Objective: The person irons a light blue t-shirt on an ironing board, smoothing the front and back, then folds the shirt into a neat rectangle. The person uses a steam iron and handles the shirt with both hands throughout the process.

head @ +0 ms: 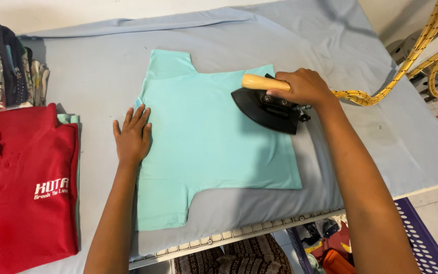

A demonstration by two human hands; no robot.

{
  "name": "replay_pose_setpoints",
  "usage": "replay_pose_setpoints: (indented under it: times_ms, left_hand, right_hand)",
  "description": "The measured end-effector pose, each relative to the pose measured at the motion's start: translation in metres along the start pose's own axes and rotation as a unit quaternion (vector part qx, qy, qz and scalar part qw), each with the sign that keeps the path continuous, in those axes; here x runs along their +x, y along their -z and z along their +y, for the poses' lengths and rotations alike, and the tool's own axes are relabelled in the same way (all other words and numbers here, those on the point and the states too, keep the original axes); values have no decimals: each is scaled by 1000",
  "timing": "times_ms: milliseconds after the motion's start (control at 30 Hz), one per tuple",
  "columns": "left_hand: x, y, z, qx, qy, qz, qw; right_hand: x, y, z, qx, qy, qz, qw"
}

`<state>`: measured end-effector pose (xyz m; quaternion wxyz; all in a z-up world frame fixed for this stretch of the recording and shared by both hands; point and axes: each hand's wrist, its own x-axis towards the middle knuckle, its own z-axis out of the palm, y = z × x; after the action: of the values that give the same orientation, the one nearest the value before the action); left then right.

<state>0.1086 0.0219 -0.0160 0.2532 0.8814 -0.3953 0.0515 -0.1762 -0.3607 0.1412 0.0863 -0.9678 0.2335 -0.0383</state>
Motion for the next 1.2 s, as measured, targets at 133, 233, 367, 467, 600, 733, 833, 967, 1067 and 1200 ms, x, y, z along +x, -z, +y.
replay_pose_setpoints:
  times_ms: [133, 233, 367, 467, 600, 733, 833, 967, 1067, 1200]
  left_hand:
    - [1, -1, -3, -10, -5, 13, 1000]
    - [-4, -1, -2, -29, 4, 20, 999]
    - [-7, 3, 1, -14, 35, 62, 997]
    - [-7, 1, -2, -23, 42, 74, 996]
    - [-6, -9, -7, -27, 30, 83, 996]
    - [-6, -5, -8, -29, 28, 100, 994]
    - [-8, -6, -4, -29, 24, 106, 994]
    - [-9, -7, -7, -31, 31, 111, 993]
    - [-9, -6, -7, -39, 35, 106, 993]
    - [-5, -6, -7, -40, 44, 101, 993]
  right_hand:
    - [17, -19, -2, -92, 9, 88, 992]
    - [42, -36, -4, -77, -21, 111, 991]
    - [52, -22, -5, 52, -14, 27, 998]
    - [48, -8, -13, 105, -9, -126, 986]
    - [36, -14, -28, 13, 41, -51, 998]
    - [52, -30, -48, -46, 26, 59, 997]
    - [64, -43, -53, -42, 11, 99, 994]
    - [69, -33, -53, 28, 60, 78, 995]
    - [65, -18, -59, 31, 81, -46, 995]
    - [66, -24, -73, -34, 106, 11, 994]
